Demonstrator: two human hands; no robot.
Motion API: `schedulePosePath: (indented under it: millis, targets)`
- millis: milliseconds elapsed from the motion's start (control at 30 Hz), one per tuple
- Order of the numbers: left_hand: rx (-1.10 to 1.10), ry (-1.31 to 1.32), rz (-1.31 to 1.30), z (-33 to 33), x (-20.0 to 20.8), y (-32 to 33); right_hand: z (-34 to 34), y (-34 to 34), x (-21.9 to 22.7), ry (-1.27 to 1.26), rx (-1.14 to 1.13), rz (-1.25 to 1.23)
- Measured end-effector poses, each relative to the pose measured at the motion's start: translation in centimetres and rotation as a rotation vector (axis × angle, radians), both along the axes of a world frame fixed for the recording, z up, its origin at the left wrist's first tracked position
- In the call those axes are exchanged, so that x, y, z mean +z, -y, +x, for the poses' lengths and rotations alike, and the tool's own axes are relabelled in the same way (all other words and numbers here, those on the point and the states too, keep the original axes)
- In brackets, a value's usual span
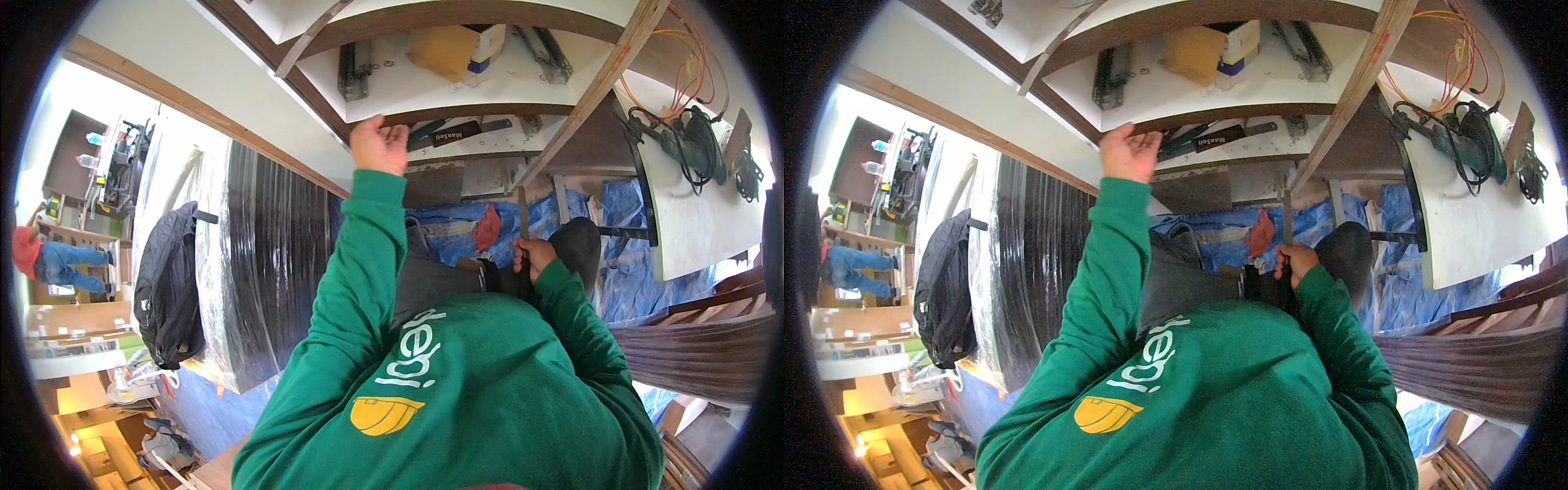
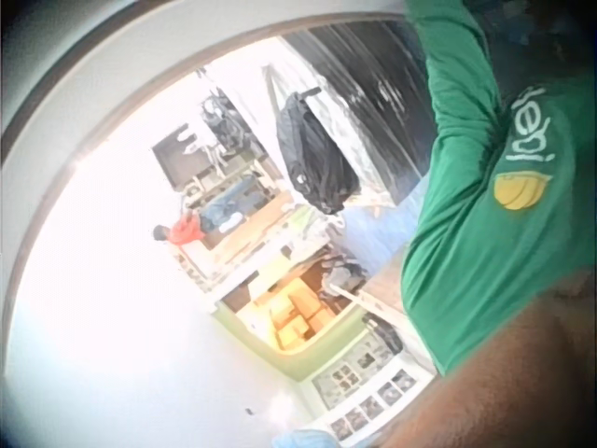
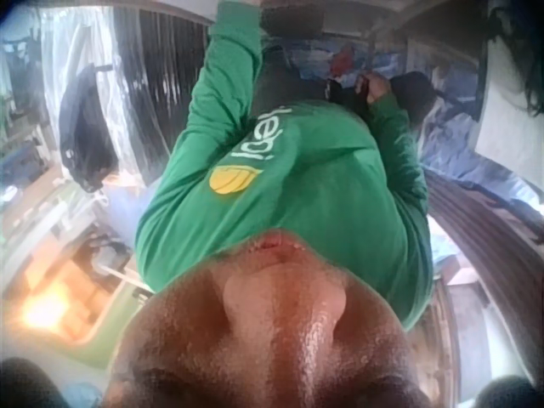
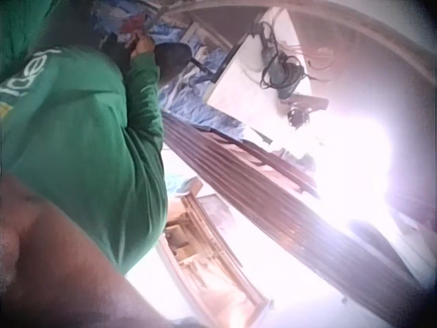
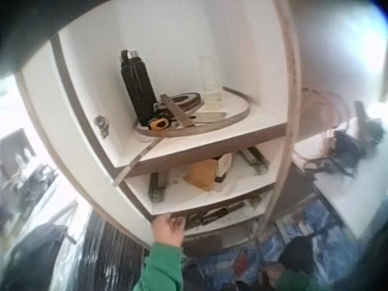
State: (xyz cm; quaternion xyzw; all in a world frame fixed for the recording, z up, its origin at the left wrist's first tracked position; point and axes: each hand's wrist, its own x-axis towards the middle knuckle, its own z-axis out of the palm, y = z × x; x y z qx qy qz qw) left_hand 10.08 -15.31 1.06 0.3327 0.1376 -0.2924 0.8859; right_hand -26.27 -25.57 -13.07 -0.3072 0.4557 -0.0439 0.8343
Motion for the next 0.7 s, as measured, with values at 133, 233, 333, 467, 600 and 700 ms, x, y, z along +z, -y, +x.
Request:
schedulePosePath:
  millis: [133,233,333,467,600,700]
  targets:
    - [0.179,0.02,0.045,0.1,0.6,-2.3,0.3,0.1,-0.4,-0.028,0.002,0.006]
    - [0.193,0.03,0.007,-1.3,0.7,-1.5,0.6,0.0,-0.4,-0.014,0.006,-0.017]
    - [0.144,-0.05,0.023,-2.5,0.5,0.1,0.7,-0.1,0.0,0.001,0.011,-0.028]
    - [0.043,-0.029,0.027,-4.3,-0.4,2.4,0.8,-0.3,0.6,-0.008,0.047,-0.051]
    - [0.01,0.004,0.02,-5.9,-1.2,4.3,0.9,-0.3,1.0,-0.014,0.047,-0.053]
    - [-0.019,-0.005,0.023,-6.8,-1.5,5.5,0.9,-0.3,1.0,-0.019,0.04,-0.057]
